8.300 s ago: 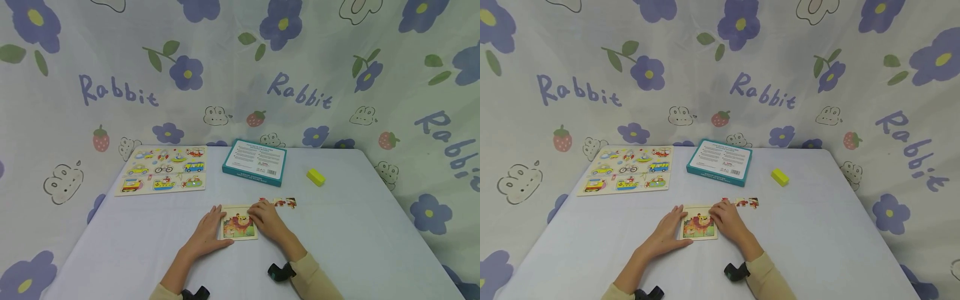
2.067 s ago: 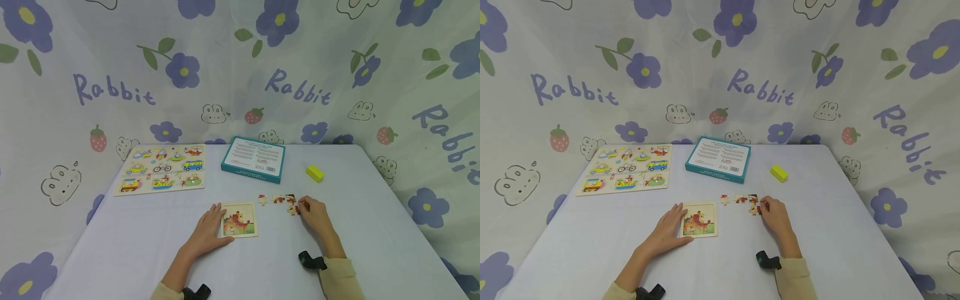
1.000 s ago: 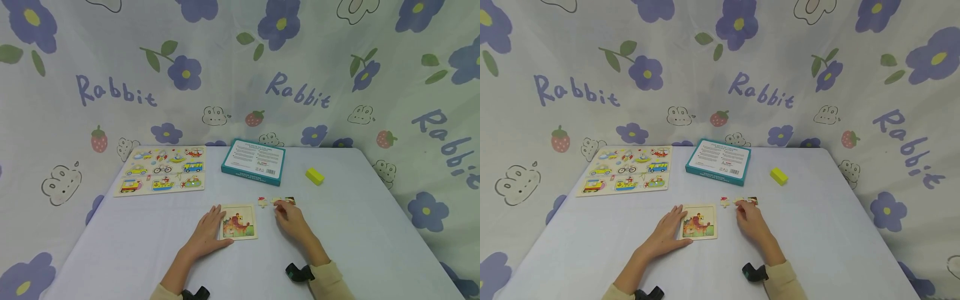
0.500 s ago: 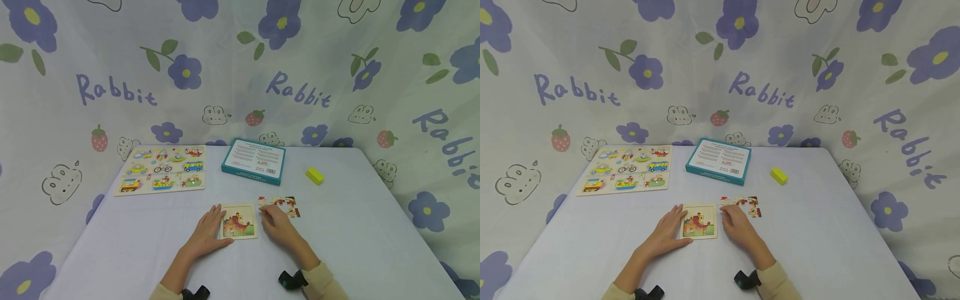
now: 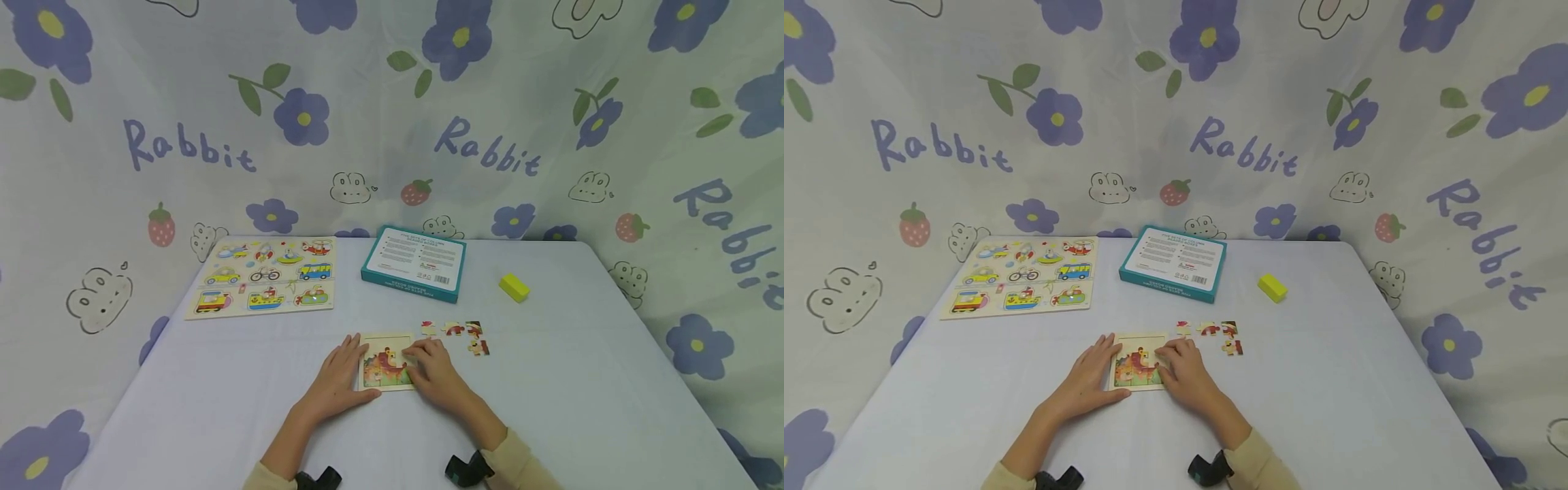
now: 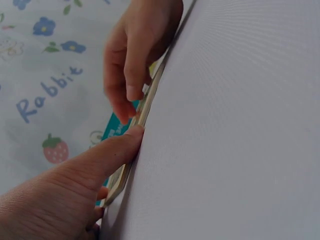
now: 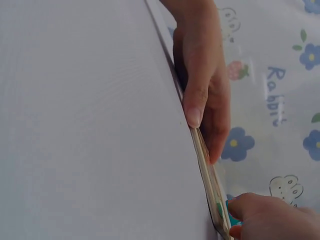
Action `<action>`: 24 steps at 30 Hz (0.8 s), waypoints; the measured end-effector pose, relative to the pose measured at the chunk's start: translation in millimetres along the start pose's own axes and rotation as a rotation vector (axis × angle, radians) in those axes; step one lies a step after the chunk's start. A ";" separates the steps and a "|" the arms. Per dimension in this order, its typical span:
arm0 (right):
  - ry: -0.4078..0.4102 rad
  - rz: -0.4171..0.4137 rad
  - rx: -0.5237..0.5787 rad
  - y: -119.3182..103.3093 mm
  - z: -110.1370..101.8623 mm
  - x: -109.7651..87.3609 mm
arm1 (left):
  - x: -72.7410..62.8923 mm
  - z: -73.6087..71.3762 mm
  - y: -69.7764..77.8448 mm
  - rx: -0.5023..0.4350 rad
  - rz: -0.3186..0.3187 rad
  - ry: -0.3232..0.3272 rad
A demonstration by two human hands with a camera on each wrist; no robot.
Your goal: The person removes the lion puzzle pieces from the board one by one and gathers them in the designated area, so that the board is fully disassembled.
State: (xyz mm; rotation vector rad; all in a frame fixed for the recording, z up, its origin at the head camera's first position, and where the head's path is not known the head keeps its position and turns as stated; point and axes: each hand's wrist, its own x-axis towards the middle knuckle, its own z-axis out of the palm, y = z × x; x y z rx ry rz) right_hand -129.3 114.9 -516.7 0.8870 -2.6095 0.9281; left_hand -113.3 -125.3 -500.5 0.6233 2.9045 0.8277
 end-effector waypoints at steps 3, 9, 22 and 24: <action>-0.015 -0.023 -0.032 -2.1 2.6 0.0 | -0.1 -0.1 -1.1 -0.001 0.004 -0.001; -0.068 0.000 -0.114 -5.2 7.1 -0.8 | -0.2 1.4 -3.0 0.015 -0.007 -0.012; -0.053 0.041 -0.171 -9.6 10.4 1.0 | -0.4 -0.3 -0.5 -0.015 -0.015 -0.022; -0.047 0.044 -0.173 -9.4 11.6 1.4 | -0.8 -0.5 -0.7 -0.014 -0.017 -0.024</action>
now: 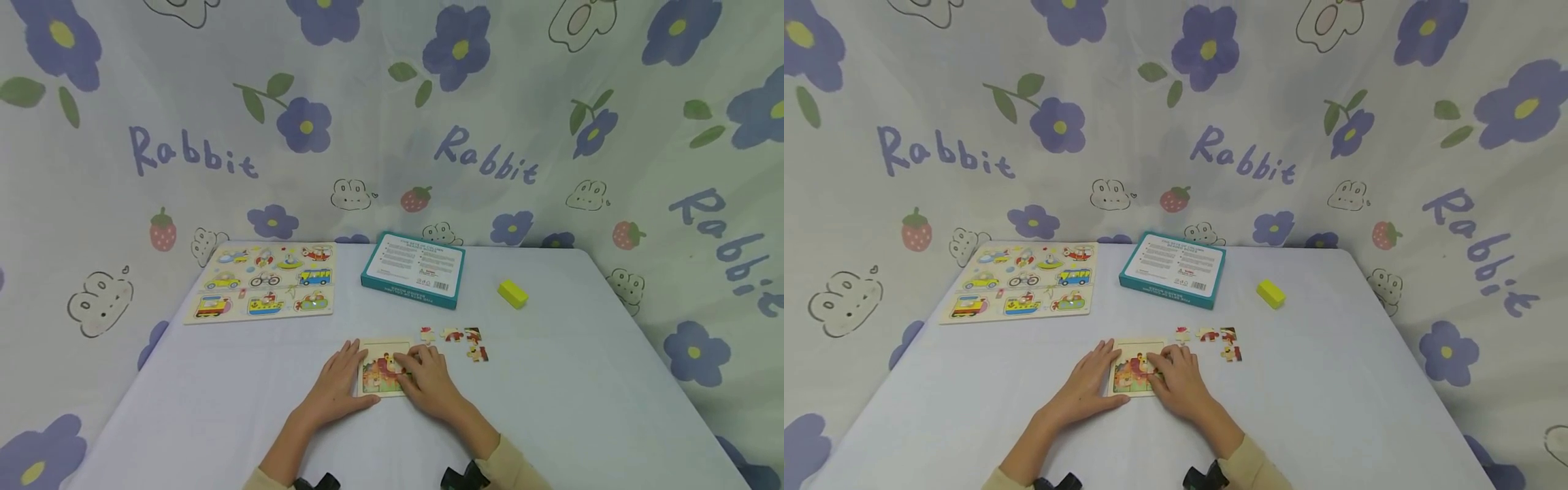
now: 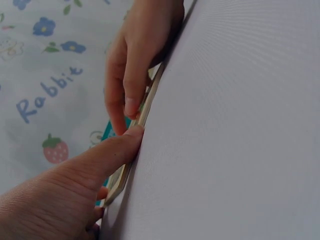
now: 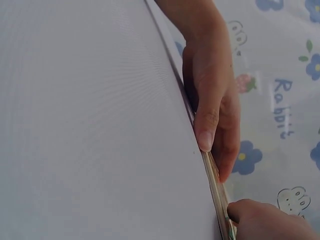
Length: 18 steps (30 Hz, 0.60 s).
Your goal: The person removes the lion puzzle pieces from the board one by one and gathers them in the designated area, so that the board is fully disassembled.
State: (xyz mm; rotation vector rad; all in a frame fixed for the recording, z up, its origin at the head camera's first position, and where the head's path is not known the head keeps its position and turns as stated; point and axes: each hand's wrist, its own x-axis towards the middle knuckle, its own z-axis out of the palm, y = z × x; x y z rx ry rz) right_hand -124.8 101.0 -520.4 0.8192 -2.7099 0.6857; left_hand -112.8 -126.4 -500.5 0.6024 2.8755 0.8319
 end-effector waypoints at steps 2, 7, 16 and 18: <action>0.004 0.005 0.001 0.4 1.0 0.4 | 0.1 0.5 -0.2 0.000 -0.005 -0.006; 0.010 0.007 -0.026 -0.6 2.7 3.6 | -0.2 0.4 -1.6 0.004 -0.010 -0.003; 0.019 0.030 -0.034 -3.5 3.0 4.9 | 0.5 1.8 -2.4 0.013 -0.005 -0.004; 0.028 0.031 -0.033 -4.3 4.2 4.6 | -0.2 2.0 -2.8 0.016 -0.006 -0.006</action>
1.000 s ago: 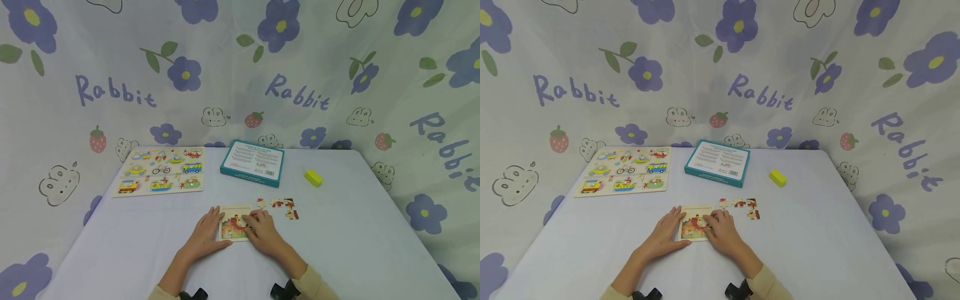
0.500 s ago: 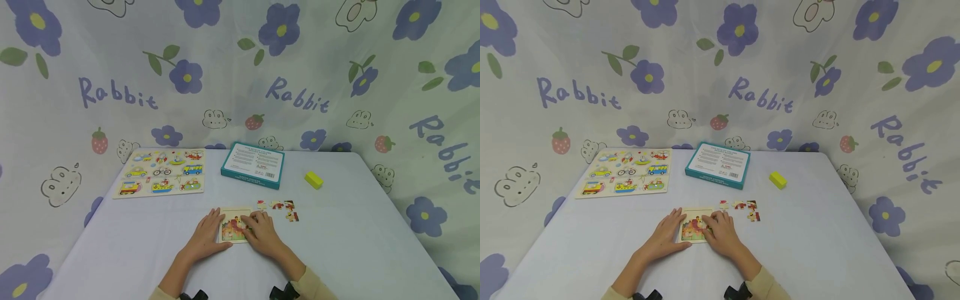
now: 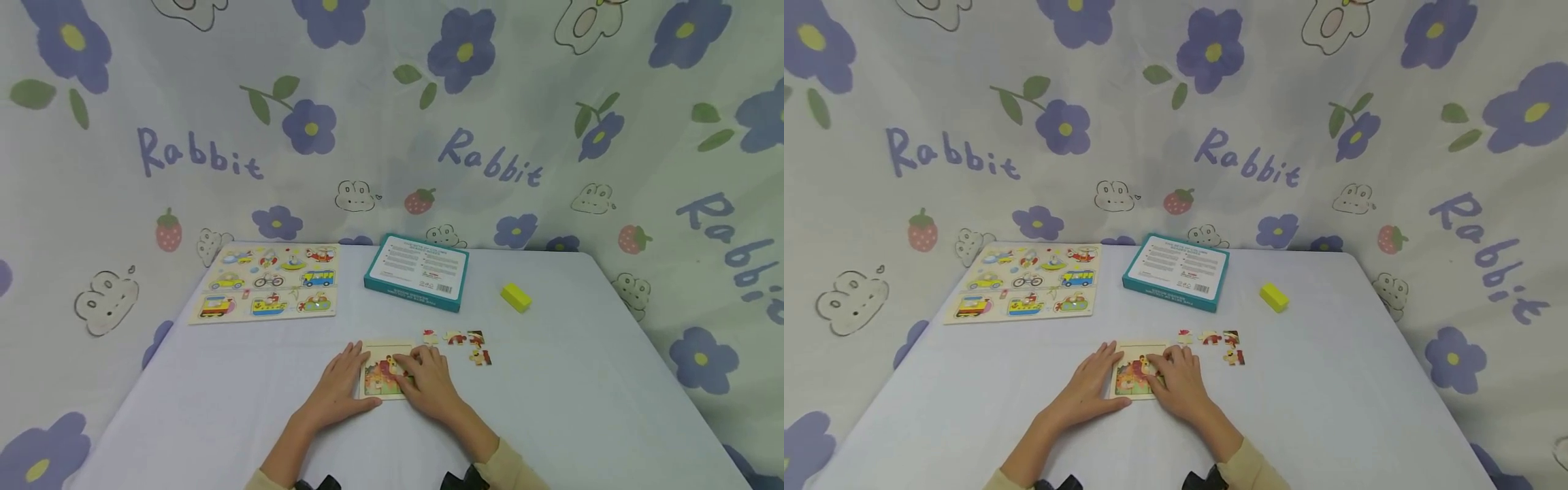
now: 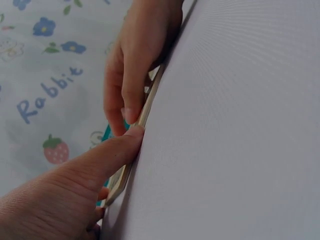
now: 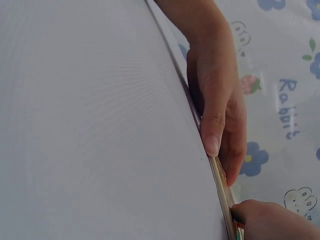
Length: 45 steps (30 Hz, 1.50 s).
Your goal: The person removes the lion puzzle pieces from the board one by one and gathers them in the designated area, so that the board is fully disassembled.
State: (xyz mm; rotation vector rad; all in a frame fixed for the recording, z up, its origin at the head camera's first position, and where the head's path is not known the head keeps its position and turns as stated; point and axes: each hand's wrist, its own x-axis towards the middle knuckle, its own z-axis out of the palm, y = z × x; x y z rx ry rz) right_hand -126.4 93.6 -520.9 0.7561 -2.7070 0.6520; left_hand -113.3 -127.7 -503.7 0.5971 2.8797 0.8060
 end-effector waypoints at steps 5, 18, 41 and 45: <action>0.024 0.005 0.005 -0.4 1.4 -0.5 | 0.2 0.8 0.8 0.004 0.004 0.008; -0.008 0.096 0.087 -7.7 -3.2 1.3 | -1.6 0.9 0.9 -0.004 0.010 0.003; 0.123 0.082 0.174 -10.2 -0.5 1.4 | -1.9 2.5 1.3 0.011 0.009 0.023; 0.112 0.077 0.191 -9.6 0.5 2.0 | -1.8 2.0 1.9 0.011 0.011 0.029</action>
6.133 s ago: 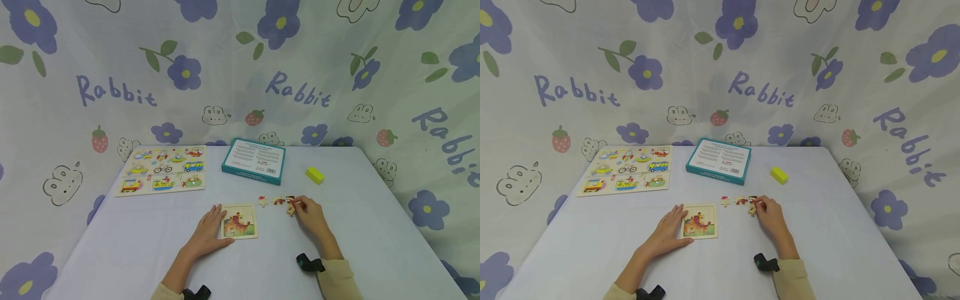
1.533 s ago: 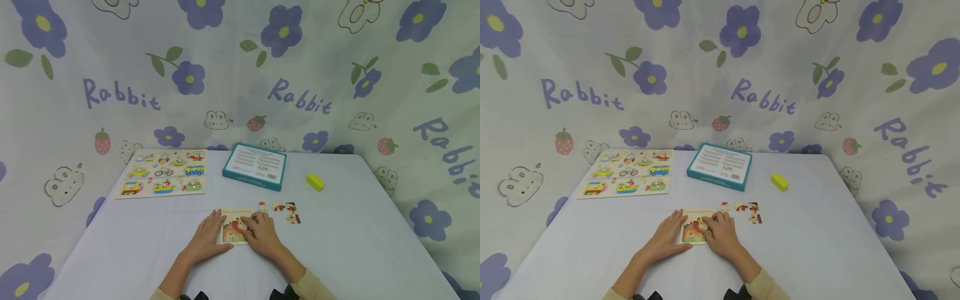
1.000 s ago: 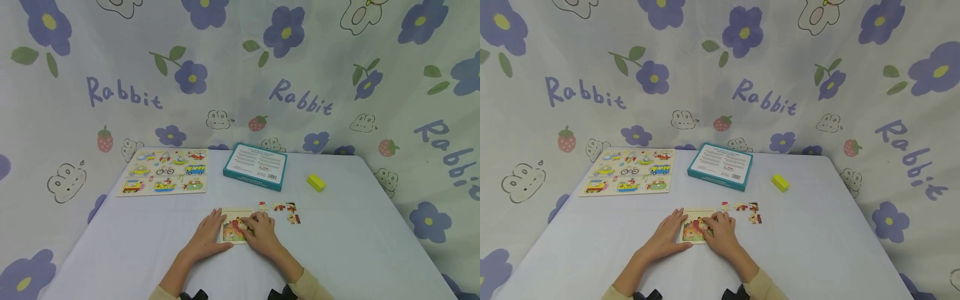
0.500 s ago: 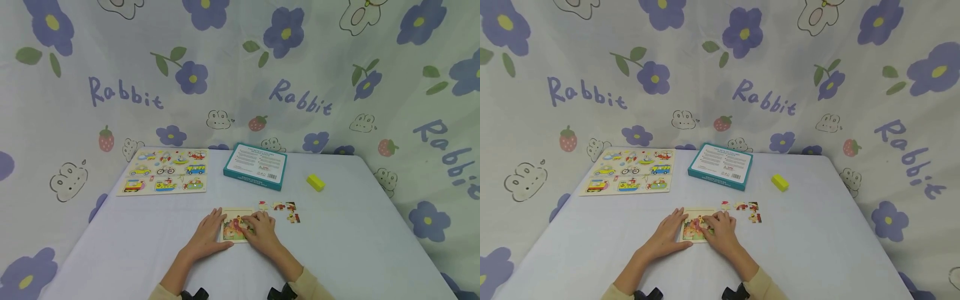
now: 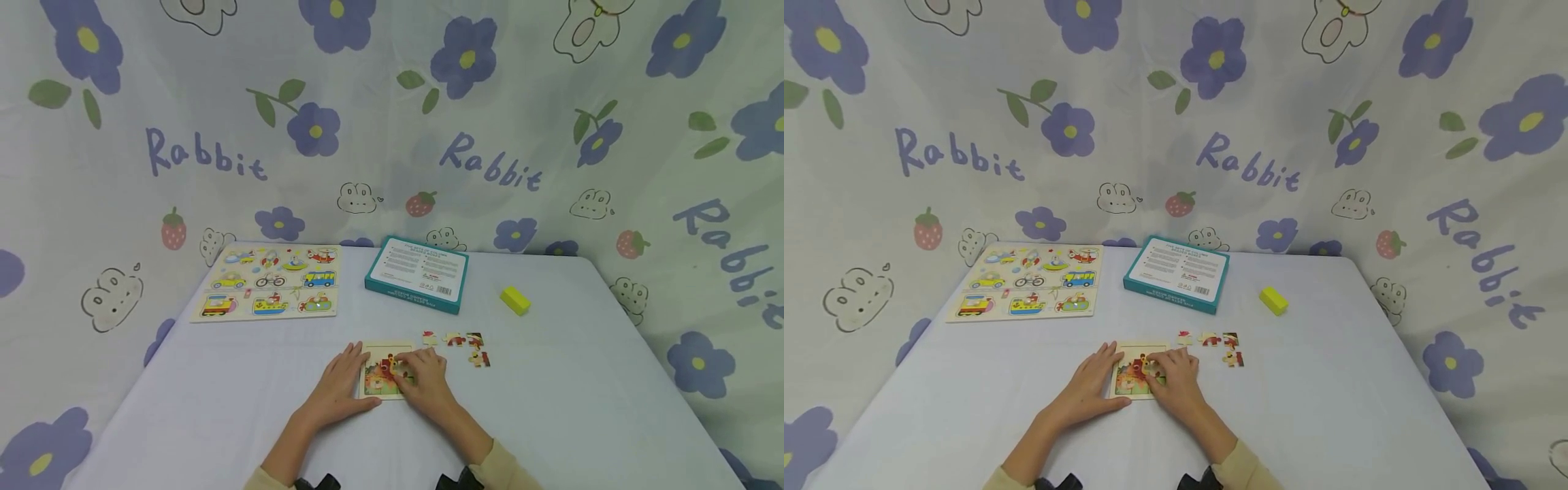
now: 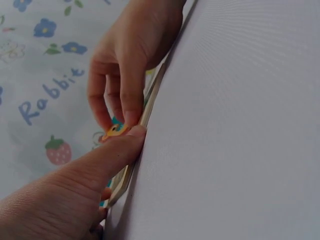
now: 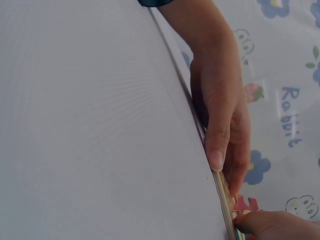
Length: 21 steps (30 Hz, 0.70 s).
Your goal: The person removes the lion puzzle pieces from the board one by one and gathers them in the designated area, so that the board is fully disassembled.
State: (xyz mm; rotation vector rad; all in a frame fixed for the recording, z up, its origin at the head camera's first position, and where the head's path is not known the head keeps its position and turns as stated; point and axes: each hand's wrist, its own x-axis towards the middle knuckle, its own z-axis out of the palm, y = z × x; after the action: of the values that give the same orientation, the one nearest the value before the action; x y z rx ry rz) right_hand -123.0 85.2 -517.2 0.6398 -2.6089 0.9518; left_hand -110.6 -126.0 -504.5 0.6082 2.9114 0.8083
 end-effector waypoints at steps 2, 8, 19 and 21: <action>-0.006 -0.004 0.016 -0.1 0.2 0.5 | 0.1 0.0 0.0 0.001 0.001 0.001; 0.004 -0.032 0.097 0.5 2.3 1.5 | 0.0 1.3 -1.6 0.013 0.009 0.007; 0.080 -0.047 0.185 5.8 1.9 1.7 | -2.7 0.5 -1.3 0.005 0.021 0.011; 0.093 -0.043 0.181 6.4 0.1 2.2 | -2.3 0.5 -0.9 0.000 0.025 0.018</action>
State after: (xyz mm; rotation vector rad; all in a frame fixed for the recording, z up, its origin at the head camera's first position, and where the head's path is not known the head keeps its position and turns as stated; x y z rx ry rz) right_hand -128.1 88.9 -519.8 0.6753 -2.4378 1.1839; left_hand -108.7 -127.3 -505.5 0.6424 2.9256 0.8202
